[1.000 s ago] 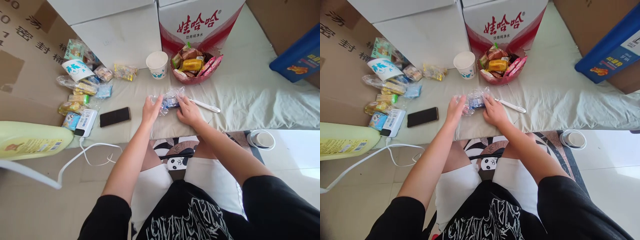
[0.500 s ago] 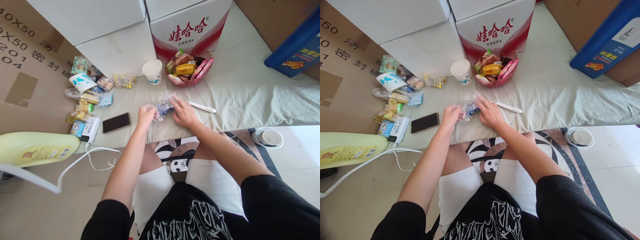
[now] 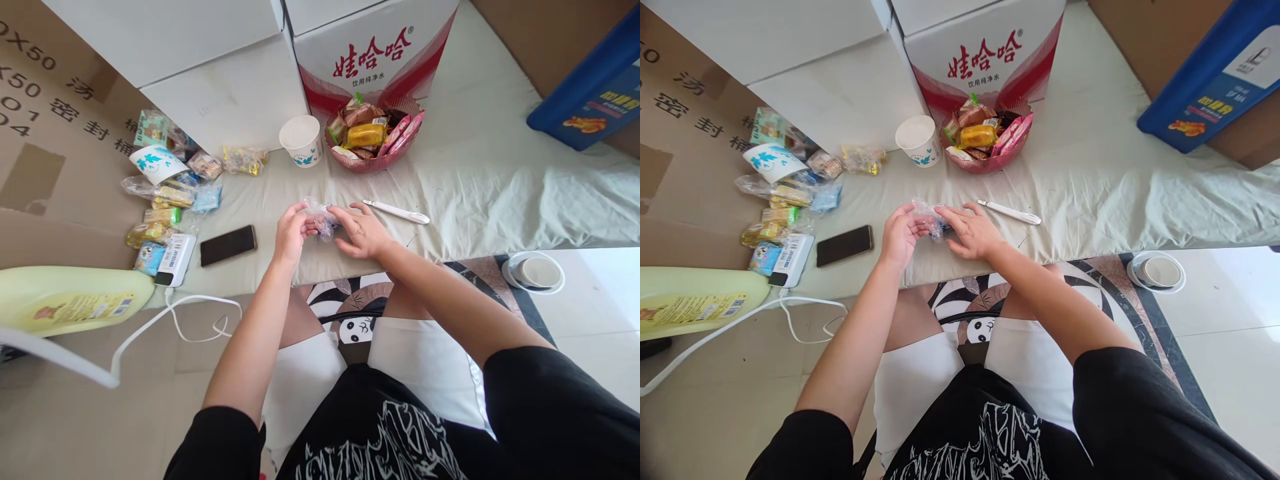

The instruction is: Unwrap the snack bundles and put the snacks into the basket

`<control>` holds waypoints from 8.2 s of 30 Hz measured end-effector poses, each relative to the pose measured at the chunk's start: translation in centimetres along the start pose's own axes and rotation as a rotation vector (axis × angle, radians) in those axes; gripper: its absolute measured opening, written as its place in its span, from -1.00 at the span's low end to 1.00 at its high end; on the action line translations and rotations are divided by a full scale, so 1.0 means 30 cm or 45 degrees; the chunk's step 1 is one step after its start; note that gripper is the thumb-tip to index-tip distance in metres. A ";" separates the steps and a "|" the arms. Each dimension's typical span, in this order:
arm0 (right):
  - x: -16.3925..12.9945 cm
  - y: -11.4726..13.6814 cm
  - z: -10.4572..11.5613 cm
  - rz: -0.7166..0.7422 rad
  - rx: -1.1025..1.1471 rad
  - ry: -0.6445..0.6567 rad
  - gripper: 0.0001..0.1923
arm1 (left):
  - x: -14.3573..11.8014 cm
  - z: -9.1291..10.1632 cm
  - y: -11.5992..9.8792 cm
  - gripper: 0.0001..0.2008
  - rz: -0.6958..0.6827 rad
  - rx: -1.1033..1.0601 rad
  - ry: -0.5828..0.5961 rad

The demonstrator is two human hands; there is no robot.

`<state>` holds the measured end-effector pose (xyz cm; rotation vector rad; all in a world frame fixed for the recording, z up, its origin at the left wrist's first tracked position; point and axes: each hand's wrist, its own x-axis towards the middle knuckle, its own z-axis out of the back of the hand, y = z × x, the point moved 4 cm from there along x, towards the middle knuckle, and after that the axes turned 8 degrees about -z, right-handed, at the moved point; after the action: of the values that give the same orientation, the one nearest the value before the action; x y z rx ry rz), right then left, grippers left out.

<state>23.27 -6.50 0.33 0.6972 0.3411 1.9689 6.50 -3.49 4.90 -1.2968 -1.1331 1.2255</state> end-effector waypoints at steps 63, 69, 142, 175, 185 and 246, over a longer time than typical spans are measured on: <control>-0.098 -0.080 0.150 -0.704 -0.282 -0.545 -0.70 | -0.051 0.013 0.174 -0.64 -0.515 0.632 -0.141; -0.240 -0.195 0.223 -0.948 -0.345 -0.281 -0.69 | -0.054 0.004 0.151 -0.72 -0.537 0.678 -0.091; -0.131 0.039 0.034 -0.461 -0.015 -0.403 -0.76 | -0.036 -0.018 0.145 -0.80 -0.821 0.779 0.145; -0.165 0.028 0.136 -0.539 0.148 -0.835 -0.74 | -0.042 0.001 0.143 -0.76 -0.785 0.578 0.006; -0.118 0.085 0.060 -0.413 -0.130 -0.276 -0.67 | -0.021 0.061 0.155 -0.91 -0.315 -0.338 -0.486; -0.124 0.062 0.119 -0.973 0.191 -0.120 -0.44 | 0.040 -0.017 0.000 -0.75 0.096 0.202 0.086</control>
<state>25.42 -10.83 2.91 0.6276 0.5999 1.1911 7.08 -2.34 4.79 -1.2599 -0.9269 1.2901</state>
